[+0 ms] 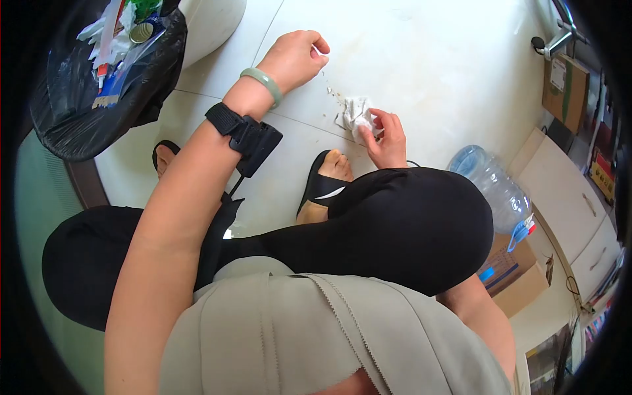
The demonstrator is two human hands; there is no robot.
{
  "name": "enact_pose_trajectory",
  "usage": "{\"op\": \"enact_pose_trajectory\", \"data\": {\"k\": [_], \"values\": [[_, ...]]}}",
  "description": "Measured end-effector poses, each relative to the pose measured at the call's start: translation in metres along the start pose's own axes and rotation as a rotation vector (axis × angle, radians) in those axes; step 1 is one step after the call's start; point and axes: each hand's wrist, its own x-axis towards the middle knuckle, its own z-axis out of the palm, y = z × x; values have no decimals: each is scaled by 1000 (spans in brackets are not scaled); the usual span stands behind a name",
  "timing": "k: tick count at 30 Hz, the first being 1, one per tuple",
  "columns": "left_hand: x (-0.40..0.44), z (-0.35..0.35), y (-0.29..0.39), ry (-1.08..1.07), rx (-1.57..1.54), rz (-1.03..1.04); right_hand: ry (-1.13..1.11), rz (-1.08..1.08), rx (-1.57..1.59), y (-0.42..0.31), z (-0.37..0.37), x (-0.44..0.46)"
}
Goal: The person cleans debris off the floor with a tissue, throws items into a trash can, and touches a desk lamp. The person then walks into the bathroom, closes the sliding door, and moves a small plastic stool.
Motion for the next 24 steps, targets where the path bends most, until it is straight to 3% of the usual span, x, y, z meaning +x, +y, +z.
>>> {"op": "enact_pose_trajectory", "data": {"k": [2,4,5,8,16,20,24], "values": [[3,0,-3,24,-4,10,-59,27,27,8,5,-3],[5,-2,-8,82,-34,-1,-2,-301,-129,21,18,-6],[7,-5,-10,89,-35,2,-51,-160,-19,22,19,-8],[5,-17,-15,120,-32,-60,-60,-100,39,-5,4,21],[-3,-20,-31,177,-80,-145,-73,-843,-29,-58,39,152],[-7,-15,-46,288,-125,-130,-160,-935,-107,-58,53,167],[-10,-11,-41,236,-142,-164,-203,-880,-45,-25,43,125]]}}
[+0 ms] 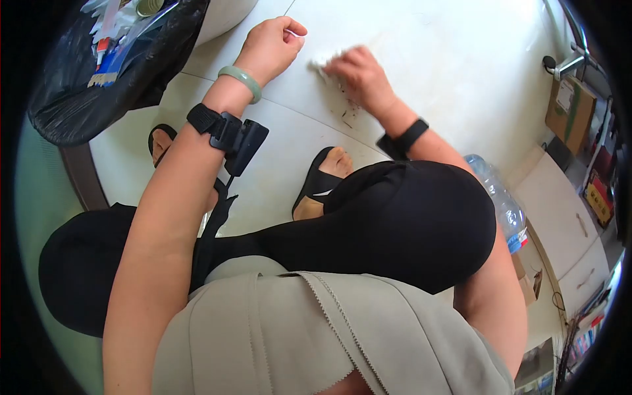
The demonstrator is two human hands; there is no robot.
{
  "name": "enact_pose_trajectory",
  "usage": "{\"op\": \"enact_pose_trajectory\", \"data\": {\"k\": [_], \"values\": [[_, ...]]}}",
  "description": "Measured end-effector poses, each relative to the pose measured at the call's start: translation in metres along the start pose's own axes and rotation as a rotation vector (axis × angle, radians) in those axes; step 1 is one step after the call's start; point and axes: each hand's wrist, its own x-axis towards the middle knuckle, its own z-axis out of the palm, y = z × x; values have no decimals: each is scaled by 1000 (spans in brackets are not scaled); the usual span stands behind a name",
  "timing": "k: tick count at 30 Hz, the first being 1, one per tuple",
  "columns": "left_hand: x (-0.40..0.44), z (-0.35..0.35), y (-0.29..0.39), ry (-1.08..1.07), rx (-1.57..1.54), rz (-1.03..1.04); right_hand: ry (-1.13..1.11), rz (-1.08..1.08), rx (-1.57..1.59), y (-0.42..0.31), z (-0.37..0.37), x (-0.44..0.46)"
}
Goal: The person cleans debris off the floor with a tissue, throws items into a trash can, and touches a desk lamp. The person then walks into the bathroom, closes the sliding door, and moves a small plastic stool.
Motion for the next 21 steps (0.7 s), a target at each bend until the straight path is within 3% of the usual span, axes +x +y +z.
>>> {"op": "enact_pose_trajectory", "data": {"k": [7,9,11,14,16,19,21], "values": [[1,23,18,-172,28,45,-101,303,98,-59,-6,-100],[1,27,22,-213,26,37,201,508,-16,-60,-17,-106],[1,32,24,-202,48,93,325,628,-267,-35,-33,-108],[-3,38,24,-221,-21,94,420,773,-317,-8,-38,-111],[-3,41,19,-246,-14,115,477,803,-395,-12,-17,-110],[-5,42,17,-302,-7,75,375,655,-311,-45,13,-101],[-7,46,19,-352,-9,36,252,698,-203,-74,24,-97]]}}
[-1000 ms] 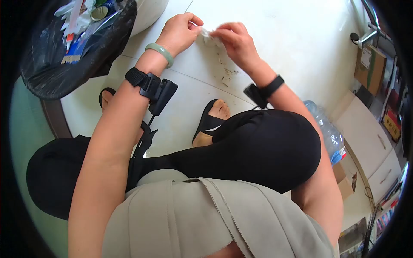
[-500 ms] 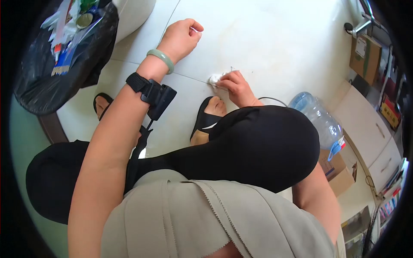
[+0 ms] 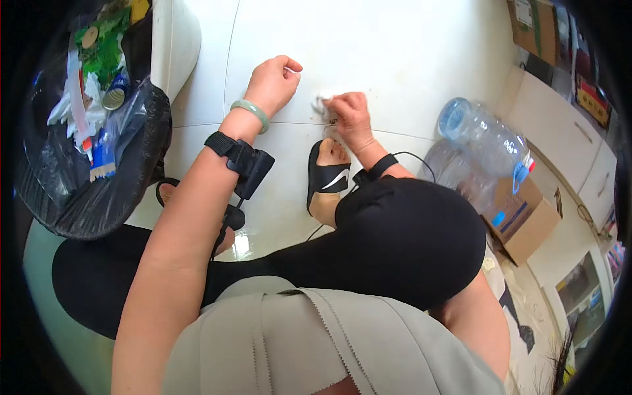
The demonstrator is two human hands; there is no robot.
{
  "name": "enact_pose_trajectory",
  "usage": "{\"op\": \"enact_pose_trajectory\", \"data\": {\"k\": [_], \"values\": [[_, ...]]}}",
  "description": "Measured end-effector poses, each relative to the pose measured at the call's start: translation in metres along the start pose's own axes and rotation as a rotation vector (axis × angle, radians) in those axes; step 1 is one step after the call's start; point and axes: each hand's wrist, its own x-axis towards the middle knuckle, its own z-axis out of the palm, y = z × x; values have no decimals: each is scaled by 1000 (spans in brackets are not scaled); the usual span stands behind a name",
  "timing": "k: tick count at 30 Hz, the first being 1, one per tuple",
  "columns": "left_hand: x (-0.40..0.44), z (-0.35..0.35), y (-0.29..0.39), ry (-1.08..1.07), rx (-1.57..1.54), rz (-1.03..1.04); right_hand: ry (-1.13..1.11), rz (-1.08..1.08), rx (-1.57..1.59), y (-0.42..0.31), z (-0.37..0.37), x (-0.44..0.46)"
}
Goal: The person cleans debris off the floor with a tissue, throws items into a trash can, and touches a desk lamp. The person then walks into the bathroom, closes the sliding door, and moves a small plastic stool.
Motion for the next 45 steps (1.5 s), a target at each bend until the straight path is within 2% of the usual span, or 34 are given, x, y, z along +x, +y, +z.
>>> {"op": "enact_pose_trajectory", "data": {"k": [1,4,7,10,11,13,15,17,21,22,24,25,27,29,32,33,35,36,38,39,41,45], "values": [[-2,7,-3,-24,-3,-20,-54,27,45,-9,-2,-7],[-13,12,-6,-54,60,-51,94,362,209,-22,-14,-17],[-26,12,-6,-64,146,-34,279,555,262,-26,-39,-34],[-51,23,-22,-116,153,43,401,649,281,-12,-50,-40],[-31,22,-28,-94,150,129,441,613,283,3,-49,-30],[-18,10,-15,-133,170,54,559,557,200,40,-42,-7],[-28,20,-5,-63,152,150,573,529,127,72,-34,-7],[-16,34,-5,-59,135,274,510,280,-55,79,-26,-11],[-25,56,17,-114,140,259,440,339,120,34,4,-22],[-29,60,18,-88,159,300,384,280,143,18,11,-31],[-32,63,17,-74,210,403,308,312,246,-8,15,-40],[-33,64,17,-54,250,498,278,331,295,-11,14,-40],[-32,68,17,-106,241,475,258,382,399,-10,5,-34],[-26,70,14,-187,454,630,223,442,511,-10,-7,-31],[-15,67,8,-223,427,553,102,437,574,3,-19,-33],[-14,65,10,-271,445,519,111,440,575,7,-19,-34],[-14,63,15,-263,463,519,124,233,280,14,-19,-38],[-13,61,18,-228,476,520,127,236,284,17,-20,-38],[-11,57,19,-194,486,522,56,473,523,23,-21,-38],[-10,53,19,-179,530,528,57,474,524,30,-23,-38],[-8,48,17,-167,579,533,124,412,315,43,-26,-40],[-10,47,12,-92,511,574,281,432,271,16,-27,-28]]}}
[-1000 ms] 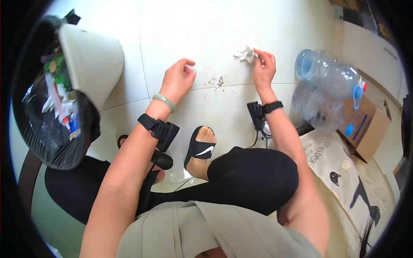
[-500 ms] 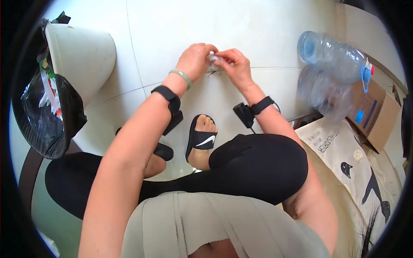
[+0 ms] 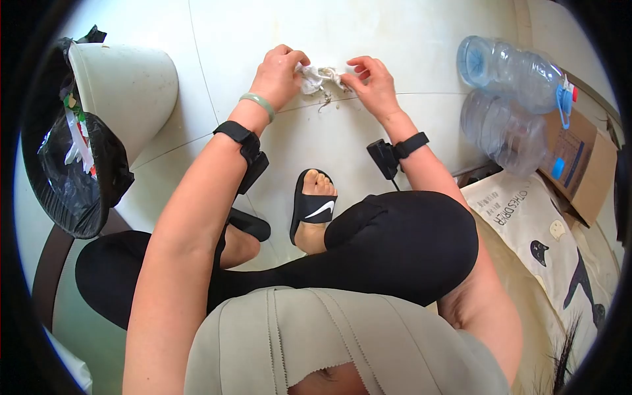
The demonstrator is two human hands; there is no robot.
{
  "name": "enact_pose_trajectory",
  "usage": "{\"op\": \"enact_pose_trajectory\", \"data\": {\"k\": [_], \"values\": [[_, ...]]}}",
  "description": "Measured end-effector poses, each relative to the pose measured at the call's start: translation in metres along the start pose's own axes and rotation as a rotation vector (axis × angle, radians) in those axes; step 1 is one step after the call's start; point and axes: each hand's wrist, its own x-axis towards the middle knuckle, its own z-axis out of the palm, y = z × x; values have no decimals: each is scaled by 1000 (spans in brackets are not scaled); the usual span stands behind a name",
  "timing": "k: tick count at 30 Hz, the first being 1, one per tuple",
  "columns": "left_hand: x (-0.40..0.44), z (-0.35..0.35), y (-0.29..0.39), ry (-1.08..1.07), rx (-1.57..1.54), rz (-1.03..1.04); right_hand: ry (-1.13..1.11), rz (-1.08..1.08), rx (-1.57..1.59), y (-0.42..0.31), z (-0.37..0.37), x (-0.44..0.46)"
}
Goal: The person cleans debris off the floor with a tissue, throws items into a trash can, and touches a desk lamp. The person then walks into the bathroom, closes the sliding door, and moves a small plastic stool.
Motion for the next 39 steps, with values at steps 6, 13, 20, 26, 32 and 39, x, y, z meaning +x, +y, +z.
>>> {"op": "enact_pose_trajectory", "data": {"k": [6,13,20,26,32,39], "values": [[-10,12,8,69,-58,-136,-201,75,64,-7,14,0],[-5,4,6,6,0,-14,-54,-283,-179,7,0,8],[8,11,13,199,139,123,74,-543,-398,6,6,20],[13,17,-5,52,255,182,-35,-509,-336,21,2,15],[2,6,-1,-97,176,191,-90,-406,-286,29,-4,-11],[-11,14,10,-212,313,203,-157,-294,-263,28,-6,-41]]}}
